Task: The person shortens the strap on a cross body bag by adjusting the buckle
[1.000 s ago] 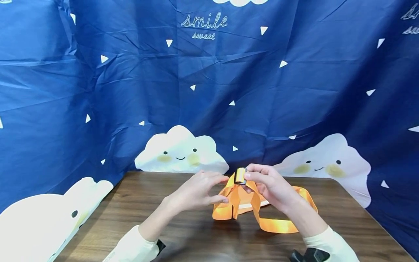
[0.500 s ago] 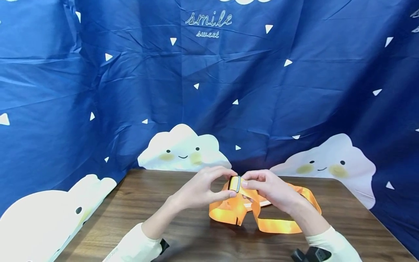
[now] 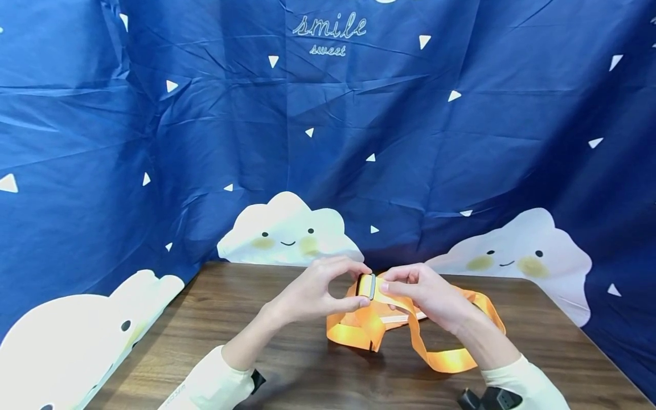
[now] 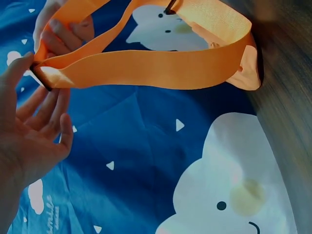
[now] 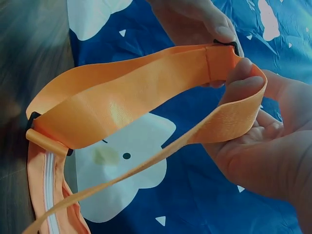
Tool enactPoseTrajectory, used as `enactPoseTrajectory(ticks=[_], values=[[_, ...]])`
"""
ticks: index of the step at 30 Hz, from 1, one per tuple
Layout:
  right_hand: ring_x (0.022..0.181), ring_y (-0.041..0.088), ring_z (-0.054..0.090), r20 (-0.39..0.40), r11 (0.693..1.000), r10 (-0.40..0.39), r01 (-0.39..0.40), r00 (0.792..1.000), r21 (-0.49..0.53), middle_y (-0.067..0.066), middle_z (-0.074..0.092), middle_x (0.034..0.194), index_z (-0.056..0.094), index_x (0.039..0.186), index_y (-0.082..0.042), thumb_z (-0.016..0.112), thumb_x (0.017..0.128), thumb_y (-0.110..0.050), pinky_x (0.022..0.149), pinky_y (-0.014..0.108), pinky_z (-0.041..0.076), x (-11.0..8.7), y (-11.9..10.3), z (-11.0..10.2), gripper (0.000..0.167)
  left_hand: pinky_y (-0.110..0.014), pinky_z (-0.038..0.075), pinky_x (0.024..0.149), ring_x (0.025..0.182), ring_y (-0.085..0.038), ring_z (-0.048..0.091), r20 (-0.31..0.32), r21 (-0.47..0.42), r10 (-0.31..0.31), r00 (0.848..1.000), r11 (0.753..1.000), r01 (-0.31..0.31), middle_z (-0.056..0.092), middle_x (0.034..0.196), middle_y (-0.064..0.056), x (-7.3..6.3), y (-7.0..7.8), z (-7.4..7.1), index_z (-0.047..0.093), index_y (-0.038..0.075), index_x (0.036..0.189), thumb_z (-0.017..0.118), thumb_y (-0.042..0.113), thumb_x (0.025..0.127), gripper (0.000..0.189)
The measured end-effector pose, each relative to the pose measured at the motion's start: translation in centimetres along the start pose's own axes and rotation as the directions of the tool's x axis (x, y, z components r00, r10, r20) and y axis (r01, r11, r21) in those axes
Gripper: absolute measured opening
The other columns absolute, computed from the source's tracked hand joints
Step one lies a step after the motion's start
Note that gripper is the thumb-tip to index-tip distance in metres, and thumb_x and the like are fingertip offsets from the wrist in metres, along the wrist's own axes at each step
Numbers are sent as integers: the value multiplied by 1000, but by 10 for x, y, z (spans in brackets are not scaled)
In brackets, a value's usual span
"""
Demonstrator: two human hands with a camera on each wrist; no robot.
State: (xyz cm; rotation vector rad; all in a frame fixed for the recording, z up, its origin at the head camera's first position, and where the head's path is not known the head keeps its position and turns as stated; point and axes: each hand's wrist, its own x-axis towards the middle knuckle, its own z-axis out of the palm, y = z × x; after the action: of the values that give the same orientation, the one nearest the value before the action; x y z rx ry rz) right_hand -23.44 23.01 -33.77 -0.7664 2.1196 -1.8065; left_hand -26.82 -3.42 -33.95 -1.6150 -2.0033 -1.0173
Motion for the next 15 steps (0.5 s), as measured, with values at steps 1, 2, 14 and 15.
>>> enactPoseTrajectory(ticks=[1, 2, 14, 15], values=[[70, 19, 59, 4, 1000, 3, -3, 1000, 2, 5, 63, 78, 71, 110, 4, 63, 102, -16, 60, 26, 49, 1, 0, 1, 23, -25, 49, 91, 101, -8, 59, 5, 0, -1, 1000, 1000, 1, 63, 109, 9, 0, 0, 1, 68, 11, 123, 83, 31, 88, 43], [72, 19, 60, 5, 1000, 8, -8, 1000, 3, 7, 65, 81, 72, 111, 3, 63, 102, -17, 62, 27, 51, 1, 0, 2, 23, -25, 49, 91, 100, -9, 60, 10, 0, -3, 1000, 1000, 3, 64, 109, 9, -1, 0, 1, 68, 11, 123, 83, 31, 88, 43], [72, 24, 55, 10, 1000, -12, 12, 1000, 12, 8, 61, 83, 68, 114, 2, 59, 105, -19, 63, 30, 48, 4, 2, 0, 25, -27, 49, 93, 103, -9, 58, -19, 5, 28, 999, 1000, -27, 65, 112, 7, 1, 1, -9, 66, 9, 126, 84, 26, 88, 46], [72, 25, 54, 8, 1000, -11, 11, 1000, 17, 8, 61, 83, 68, 115, 2, 59, 105, -19, 63, 30, 48, 4, 2, -1, 25, -27, 49, 94, 103, -9, 59, -25, 13, 32, 999, 999, -32, 65, 113, 7, 1, 1, -11, 66, 9, 126, 84, 25, 88, 46]])
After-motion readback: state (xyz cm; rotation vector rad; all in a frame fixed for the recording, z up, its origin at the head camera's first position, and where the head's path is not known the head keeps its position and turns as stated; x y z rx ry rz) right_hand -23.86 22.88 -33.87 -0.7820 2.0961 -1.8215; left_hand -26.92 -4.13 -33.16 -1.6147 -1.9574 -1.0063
